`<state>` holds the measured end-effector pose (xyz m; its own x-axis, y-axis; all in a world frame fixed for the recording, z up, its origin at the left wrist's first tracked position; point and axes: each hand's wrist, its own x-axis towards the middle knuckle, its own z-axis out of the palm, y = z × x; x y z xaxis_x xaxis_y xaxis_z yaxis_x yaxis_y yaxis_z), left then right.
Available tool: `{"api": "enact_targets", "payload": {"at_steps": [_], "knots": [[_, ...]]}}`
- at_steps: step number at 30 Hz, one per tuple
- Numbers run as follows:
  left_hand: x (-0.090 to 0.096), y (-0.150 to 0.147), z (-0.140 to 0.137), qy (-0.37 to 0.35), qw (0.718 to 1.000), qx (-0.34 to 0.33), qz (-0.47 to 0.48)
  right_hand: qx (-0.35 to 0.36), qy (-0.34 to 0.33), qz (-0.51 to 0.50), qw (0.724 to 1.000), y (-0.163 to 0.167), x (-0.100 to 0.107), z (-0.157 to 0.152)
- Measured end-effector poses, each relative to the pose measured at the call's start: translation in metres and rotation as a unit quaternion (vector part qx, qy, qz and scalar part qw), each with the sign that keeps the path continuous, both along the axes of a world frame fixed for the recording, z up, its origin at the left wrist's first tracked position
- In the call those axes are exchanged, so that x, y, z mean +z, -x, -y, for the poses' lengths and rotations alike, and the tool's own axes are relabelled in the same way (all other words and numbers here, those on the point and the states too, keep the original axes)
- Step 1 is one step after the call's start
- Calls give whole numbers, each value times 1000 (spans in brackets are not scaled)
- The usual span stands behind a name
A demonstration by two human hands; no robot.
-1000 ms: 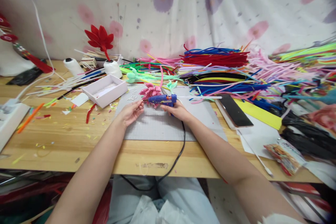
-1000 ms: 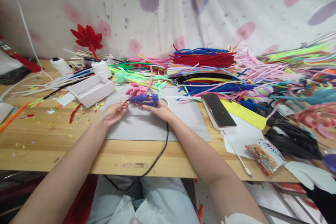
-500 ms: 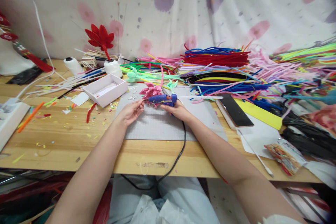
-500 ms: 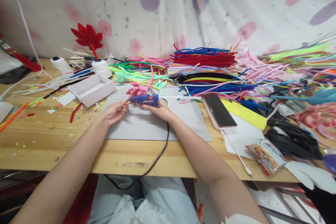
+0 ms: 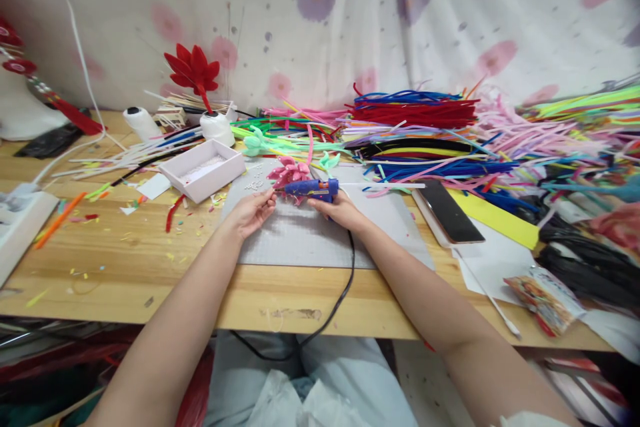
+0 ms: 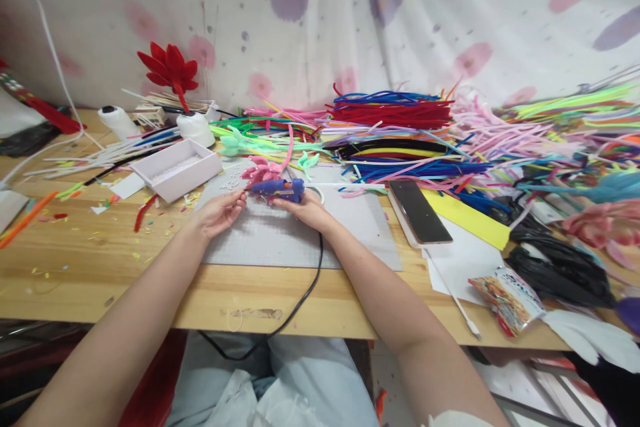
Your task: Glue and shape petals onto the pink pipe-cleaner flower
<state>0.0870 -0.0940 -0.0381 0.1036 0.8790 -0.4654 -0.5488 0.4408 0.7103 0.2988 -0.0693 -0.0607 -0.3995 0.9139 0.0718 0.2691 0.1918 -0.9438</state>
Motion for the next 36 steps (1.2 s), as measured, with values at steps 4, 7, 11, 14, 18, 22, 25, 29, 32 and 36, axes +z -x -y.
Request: {"api": "enact_targets", "payload": {"at_steps": [4,7,11,14,18,22,25,29,32,36], "knots": [[0,0,0,-2,1000,4,-2,-5,-7,-6,1000,0,1,1],[-1,0,-1,-4,1000,2,-3,-2,-16,-13,1000,0,2,1],[-1,0,-1,-3,1000,5,-1,-2,-20,-3,1000,0,2,1],[-1,0,-1,-1,1000,11,1,-3,-19,3,1000,0,1,1],[-2,0,-2,5,1000,19,1,-12,-3,20,1000,0,0,1],[-2,1,-1,7,1000,27,9,11,35,-20,999,-5,1,1],[-1,1,-1,14,999,34,13,44,72,-103,991,-16,5,1],[0,1,-1,22,999,42,19,3,64,-220,973,-41,19,-2],[0,1,0,13,999,37,21,-99,16,-253,962,-62,29,-5],[1,0,5,-26,999,-26,34,-254,-43,-205,944,-80,23,-13]]}}
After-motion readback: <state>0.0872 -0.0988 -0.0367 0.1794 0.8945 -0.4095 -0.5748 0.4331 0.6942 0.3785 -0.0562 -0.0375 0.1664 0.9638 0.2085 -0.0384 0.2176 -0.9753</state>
